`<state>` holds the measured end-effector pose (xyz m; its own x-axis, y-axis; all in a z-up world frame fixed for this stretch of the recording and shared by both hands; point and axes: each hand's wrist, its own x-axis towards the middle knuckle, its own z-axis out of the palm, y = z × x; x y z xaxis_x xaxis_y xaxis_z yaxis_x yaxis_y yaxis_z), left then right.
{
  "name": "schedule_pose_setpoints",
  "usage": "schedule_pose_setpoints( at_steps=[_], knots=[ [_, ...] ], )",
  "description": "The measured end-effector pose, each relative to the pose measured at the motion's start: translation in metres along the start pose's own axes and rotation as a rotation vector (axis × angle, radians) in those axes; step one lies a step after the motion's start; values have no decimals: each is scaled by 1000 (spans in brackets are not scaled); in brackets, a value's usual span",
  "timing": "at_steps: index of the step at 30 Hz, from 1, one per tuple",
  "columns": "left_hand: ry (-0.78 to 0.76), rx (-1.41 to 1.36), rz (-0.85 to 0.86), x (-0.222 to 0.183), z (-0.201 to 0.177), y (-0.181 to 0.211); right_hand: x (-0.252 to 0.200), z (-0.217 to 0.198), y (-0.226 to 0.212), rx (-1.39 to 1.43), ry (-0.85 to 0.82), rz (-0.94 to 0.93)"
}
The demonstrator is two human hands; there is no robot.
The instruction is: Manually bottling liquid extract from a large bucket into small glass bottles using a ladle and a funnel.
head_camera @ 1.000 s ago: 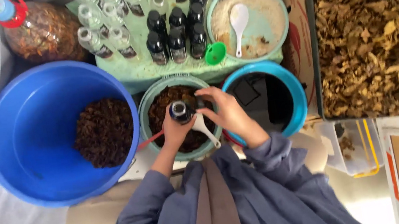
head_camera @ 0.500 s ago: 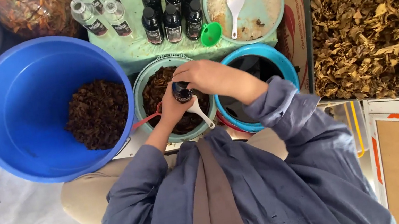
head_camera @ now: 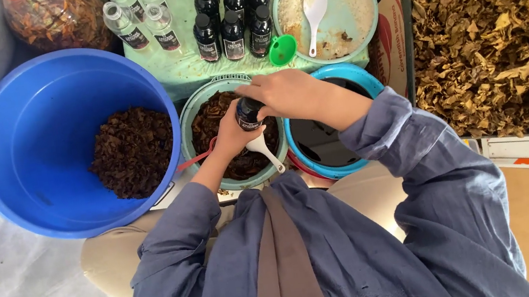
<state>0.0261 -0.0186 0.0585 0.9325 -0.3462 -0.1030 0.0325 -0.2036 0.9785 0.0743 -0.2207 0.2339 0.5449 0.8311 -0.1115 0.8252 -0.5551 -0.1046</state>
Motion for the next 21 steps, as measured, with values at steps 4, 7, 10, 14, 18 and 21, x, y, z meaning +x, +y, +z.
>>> schedule_pose_setpoints(
  at_steps=[4,7,10,14,18,21],
  knots=[
    [-35,46,38,1,-7,22,-5,3,5,-66,59,-114],
    [-109,107,47,3,-9,9,-7,8,12,14,50,-143],
    [-139,61,54,3,-7,4,-3,36,20,12,45,-192],
    [-69,86,-33,0,-6,9,2,55,18,-2,121,-67],
    [-49,-27,-77,0,-5,10,-3,17,12,824,269,3],
    [-69,-12,-55,-2,-2,13,8,31,18,1124,324,-75]
  ],
)
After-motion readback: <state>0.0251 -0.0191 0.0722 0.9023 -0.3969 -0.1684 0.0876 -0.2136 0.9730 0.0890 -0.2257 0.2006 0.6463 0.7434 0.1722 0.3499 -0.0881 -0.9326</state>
